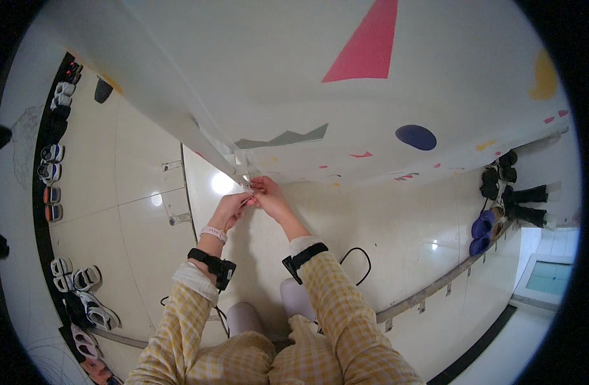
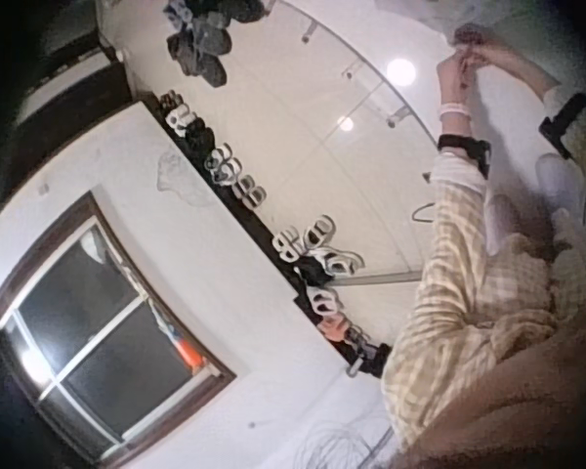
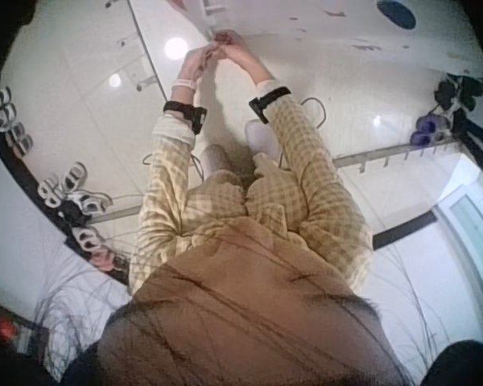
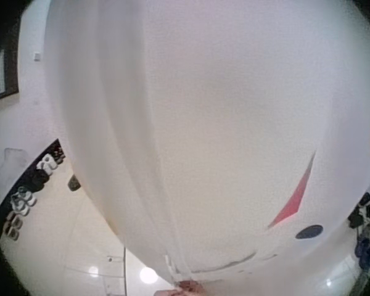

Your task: The person assembles a collapsible fabric storage unit by first washing a metal frame in the bathroom, then carrying it to a hallway. They unfold a patterned fabric cover and fit it over the frame, securing it with ties and zippers.

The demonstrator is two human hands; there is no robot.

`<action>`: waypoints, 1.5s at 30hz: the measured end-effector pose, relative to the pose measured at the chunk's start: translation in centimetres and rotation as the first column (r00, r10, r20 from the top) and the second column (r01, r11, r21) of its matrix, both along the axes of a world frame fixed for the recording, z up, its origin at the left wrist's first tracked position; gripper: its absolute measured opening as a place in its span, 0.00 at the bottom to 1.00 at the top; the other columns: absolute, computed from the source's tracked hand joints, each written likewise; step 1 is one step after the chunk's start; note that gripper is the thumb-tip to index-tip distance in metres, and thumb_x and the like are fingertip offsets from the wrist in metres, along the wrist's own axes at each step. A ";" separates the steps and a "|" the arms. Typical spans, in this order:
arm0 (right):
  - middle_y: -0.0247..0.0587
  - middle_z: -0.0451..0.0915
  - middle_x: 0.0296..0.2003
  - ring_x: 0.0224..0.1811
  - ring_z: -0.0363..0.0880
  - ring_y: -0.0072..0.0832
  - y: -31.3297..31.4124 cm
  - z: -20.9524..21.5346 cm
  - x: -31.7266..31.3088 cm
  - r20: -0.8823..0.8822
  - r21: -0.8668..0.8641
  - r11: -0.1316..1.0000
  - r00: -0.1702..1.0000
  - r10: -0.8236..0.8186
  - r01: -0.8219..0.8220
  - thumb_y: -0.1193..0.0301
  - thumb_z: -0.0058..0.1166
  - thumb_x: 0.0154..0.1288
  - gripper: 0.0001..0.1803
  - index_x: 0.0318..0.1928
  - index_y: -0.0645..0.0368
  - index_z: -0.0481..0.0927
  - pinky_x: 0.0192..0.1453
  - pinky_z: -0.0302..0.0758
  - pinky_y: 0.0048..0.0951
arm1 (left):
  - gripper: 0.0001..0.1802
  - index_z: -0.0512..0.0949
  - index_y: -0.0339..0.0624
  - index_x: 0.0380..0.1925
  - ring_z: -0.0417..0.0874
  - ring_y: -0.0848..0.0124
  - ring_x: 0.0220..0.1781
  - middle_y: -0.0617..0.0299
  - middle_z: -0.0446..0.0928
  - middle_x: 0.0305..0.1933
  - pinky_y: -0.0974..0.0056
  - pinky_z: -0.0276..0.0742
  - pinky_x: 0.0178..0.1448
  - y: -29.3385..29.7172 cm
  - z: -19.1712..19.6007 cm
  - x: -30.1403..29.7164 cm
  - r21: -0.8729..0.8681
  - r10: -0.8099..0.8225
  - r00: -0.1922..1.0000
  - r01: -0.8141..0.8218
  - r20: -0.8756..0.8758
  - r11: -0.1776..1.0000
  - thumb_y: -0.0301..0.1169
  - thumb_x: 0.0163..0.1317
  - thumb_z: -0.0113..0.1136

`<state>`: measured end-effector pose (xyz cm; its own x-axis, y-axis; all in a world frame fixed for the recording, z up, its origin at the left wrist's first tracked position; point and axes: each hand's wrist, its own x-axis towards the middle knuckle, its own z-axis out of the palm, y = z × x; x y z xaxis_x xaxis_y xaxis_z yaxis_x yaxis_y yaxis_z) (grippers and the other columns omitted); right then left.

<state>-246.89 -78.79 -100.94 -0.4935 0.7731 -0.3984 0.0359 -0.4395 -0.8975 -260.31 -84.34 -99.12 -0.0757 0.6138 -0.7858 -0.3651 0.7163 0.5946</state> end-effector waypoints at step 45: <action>0.53 0.78 0.37 0.44 0.75 0.50 2.3 -0.1 0.8 0.651 0.423 0.824 0.759 0.013 -0.377 0.74 0.44 0.58 0.10 0.39 0.61 0.77 0.48 0.71 0.44 | 0.12 0.80 0.40 0.32 0.64 0.83 0.21 0.74 0.69 0.20 0.76 0.59 0.26 -1.2 -0.8 -1.5 0.185 -0.111 0.964 0.158 -0.240 0.970 0.37 0.63 0.57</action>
<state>-246.06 -76.47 -101.05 -0.4543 0.8565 -0.2450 0.6696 0.1469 -0.7281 -261.80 -85.54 -99.89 -0.1426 0.7735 -0.6176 -0.1129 0.6072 0.7865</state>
